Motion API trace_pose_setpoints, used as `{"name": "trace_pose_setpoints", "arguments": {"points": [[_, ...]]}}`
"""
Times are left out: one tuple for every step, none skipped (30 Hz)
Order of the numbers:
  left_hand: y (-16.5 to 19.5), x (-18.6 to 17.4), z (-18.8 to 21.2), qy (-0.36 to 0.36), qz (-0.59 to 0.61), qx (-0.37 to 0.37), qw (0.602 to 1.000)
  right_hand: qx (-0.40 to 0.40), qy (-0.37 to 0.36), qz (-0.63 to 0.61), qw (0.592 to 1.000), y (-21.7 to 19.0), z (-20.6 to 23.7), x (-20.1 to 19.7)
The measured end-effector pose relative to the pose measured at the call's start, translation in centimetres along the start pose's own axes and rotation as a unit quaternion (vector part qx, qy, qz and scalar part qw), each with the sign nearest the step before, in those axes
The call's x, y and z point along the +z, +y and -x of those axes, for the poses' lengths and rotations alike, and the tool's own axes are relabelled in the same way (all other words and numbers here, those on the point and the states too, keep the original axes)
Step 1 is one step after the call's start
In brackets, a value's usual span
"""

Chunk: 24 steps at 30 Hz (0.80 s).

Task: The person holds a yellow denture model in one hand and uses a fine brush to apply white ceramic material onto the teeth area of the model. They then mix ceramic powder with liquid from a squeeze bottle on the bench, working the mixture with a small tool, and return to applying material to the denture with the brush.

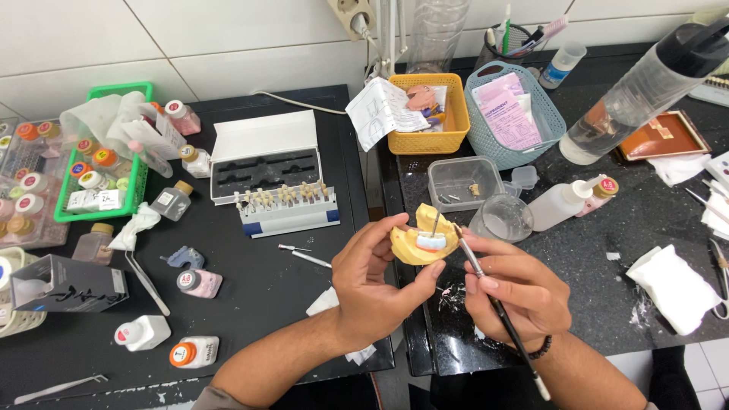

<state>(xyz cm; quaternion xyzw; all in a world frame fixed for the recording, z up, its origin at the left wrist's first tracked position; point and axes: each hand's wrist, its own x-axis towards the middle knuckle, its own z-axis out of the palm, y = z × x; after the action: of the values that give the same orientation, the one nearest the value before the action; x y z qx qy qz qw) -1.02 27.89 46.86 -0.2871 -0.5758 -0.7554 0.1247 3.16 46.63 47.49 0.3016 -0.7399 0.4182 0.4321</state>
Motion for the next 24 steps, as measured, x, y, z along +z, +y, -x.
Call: {"name": "trace_pose_setpoints", "arguments": {"points": [[0.1, 0.0, 0.0, -0.001, 0.002, -0.004, 1.0, 0.002, 0.001, -0.002, 1.0, 0.1, 0.1, 0.0], [0.1, -0.1, 0.0, -0.002, 0.004, -0.009, 1.0, 0.005, 0.001, -0.003, 1.0, 0.2, 0.3, 0.0], [0.2, -0.1, 0.0, -0.002, 0.004, -0.01, 1.0, 0.007, 0.001, -0.006, 1.0, 0.2, 0.5, 0.0], [0.2, -0.1, 0.0, -0.001, 0.004, -0.011, 1.0, 0.011, 0.002, -0.007, 1.0, 0.3, 0.7, 0.0], [0.3, -0.1, 0.0, -0.001, 0.004, -0.012, 1.0, 0.016, 0.004, -0.009, 1.0, 0.3, 0.9, -0.1], [0.3, -0.1, 0.0, -0.003, 0.005, -0.012, 1.0, 0.021, 0.005, -0.011, 1.0, 0.3, 1.1, -0.2], [0.3, -0.1, 0.1, -0.004, 0.006, -0.012, 1.0, 0.021, -0.002, 0.0, 1.0, 0.3, 1.2, -0.3], [0.3, -0.1, 0.1, -0.005, 0.006, -0.011, 1.0, 0.022, -0.009, 0.01, 1.0, 0.2, 1.4, -0.4], [0.3, -0.1, 0.2, -0.004, 0.005, -0.008, 1.0, 0.023, -0.016, 0.021, 0.999, 0.2, 1.4, -0.5], [0.3, 0.0, 0.2, -0.002, 0.003, -0.004, 1.0, 0.025, -0.021, 0.01, 0.999, 0.1, 1.5, -0.6], [0.3, 0.0, 0.3, -0.001, 0.001, 0.001, 1.0, 0.025, -0.025, -0.002, 0.999, 0.1, 1.5, -0.7], [0.2, 0.0, 0.3, -0.003, 0.001, 0.003, 1.0, 0.026, -0.03, -0.012, 0.999, 0.0, 1.5, -0.7], [0.2, 0.0, 0.4, -0.004, 0.0, 0.006, 1.0, 0.025, -0.027, -0.015, 0.999, 0.0, 1.5, -0.7], [0.2, 0.1, 0.4, -0.006, 0.0, 0.008, 1.0, 0.024, -0.025, -0.018, 0.999, 0.0, 1.5, -0.7], [0.2, 0.1, 0.5, -0.007, 0.001, 0.006, 1.0, 0.023, -0.023, -0.02, 0.999, 0.0, 1.4, -0.7], [0.2, 0.2, 0.5, -0.007, 0.001, 0.004, 1.0, 0.02, -0.02, -0.018, 0.999, 0.0, 1.4, -0.7], [0.2, 0.2, 0.5, -0.008, 0.001, 0.002, 1.0, 0.016, -0.017, -0.017, 1.0, 0.0, 1.4, -0.6], [0.2, 0.2, 0.5, -0.007, 0.001, 0.008, 1.0, 0.012, -0.015, -0.017, 1.0, 0.0, 1.5, -0.6], [0.2, 0.2, 0.5, -0.007, 0.001, 0.013, 1.0, 0.012, -0.007, -0.027, 1.0, 0.1, 1.5, -0.6], [0.2, 0.2, 0.5, -0.007, 0.001, 0.02, 1.0, 0.012, 0.001, -0.036, 0.999, 0.1, 1.6, -0.6], [0.2, 0.2, 0.4, -0.008, -0.012, 0.029, 0.999, 0.012, 0.009, -0.046, 0.999, 0.1, 1.6, -0.6], [0.3, 0.2, 0.4, -0.009, -0.024, 0.037, 0.999, 0.001, 0.02, -0.03, 0.999, 0.2, 1.7, -0.7], [0.3, 0.2, 0.3, -0.011, -0.037, 0.045, 0.998, -0.01, 0.032, -0.014, 0.999, 0.3, 1.7, -0.7], [0.3, 0.1, 0.2, -0.009, -0.05, 0.057, 0.997, -0.022, 0.042, 0.002, 0.999, 0.4, 1.7, -0.7]]}}
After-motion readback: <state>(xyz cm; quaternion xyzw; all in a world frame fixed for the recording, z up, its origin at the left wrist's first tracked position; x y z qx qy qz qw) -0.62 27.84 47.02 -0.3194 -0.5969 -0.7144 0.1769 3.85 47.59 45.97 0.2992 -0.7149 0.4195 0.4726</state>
